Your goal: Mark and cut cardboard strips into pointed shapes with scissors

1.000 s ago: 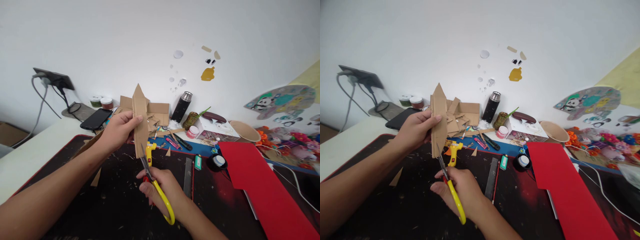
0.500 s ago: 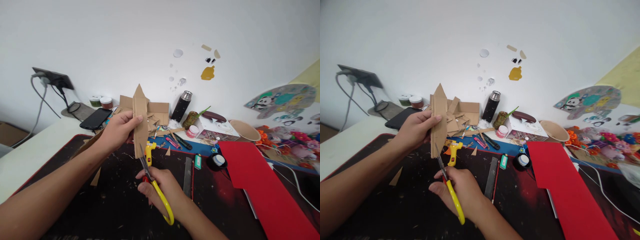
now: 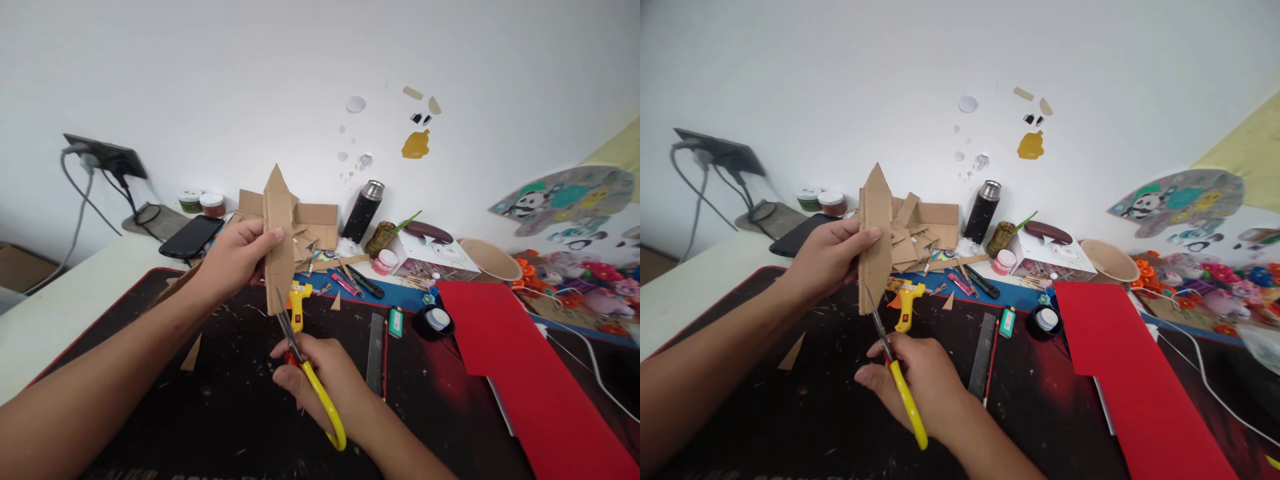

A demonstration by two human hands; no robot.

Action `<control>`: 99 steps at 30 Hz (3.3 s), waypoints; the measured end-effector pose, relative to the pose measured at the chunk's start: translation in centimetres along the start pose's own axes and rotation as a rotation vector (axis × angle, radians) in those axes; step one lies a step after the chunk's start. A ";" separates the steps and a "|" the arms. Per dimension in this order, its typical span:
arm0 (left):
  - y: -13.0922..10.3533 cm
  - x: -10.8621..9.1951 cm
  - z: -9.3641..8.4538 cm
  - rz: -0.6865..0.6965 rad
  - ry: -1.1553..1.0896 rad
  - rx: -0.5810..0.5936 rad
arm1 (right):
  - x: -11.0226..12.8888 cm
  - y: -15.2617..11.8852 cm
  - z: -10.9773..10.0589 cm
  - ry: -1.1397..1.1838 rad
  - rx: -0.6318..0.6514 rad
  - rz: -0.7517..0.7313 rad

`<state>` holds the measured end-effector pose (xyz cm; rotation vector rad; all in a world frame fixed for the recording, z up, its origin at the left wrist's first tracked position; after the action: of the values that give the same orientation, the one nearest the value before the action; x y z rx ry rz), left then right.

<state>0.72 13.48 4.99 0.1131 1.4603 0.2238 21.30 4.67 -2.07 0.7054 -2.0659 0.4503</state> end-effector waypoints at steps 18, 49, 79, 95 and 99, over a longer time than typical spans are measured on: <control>0.0 0.2 0.0 0.003 0.000 -0.007 | 0.2 0.0 -0.2 -0.002 0.000 0.012; -0.3 0.1 0.4 0.014 0.015 0.000 | 0.9 0.2 -0.4 -0.102 -0.094 0.026; -0.3 0.3 0.5 -0.029 0.021 -0.014 | 0.5 0.4 0.1 -0.152 -0.096 0.084; -0.6 -0.5 0.5 -0.023 0.122 -0.025 | 0.4 0.0 -0.7 0.111 0.021 0.031; -0.8 -0.7 0.8 -0.031 0.132 -0.022 | -0.4 0.1 -0.2 0.106 -0.024 0.060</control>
<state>1.56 12.62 5.56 0.0583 1.5895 0.2258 21.55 5.00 -2.25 0.5941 -1.9939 0.4851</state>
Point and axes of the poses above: each hand's wrist, its own y-axis towards the middle knuckle, its own z-axis out of the palm, x = y × z, the point moved 4 cm from there along y, towards the middle knuckle, and after that the axes turned 10 degrees about -y, right-handed, at the moved point
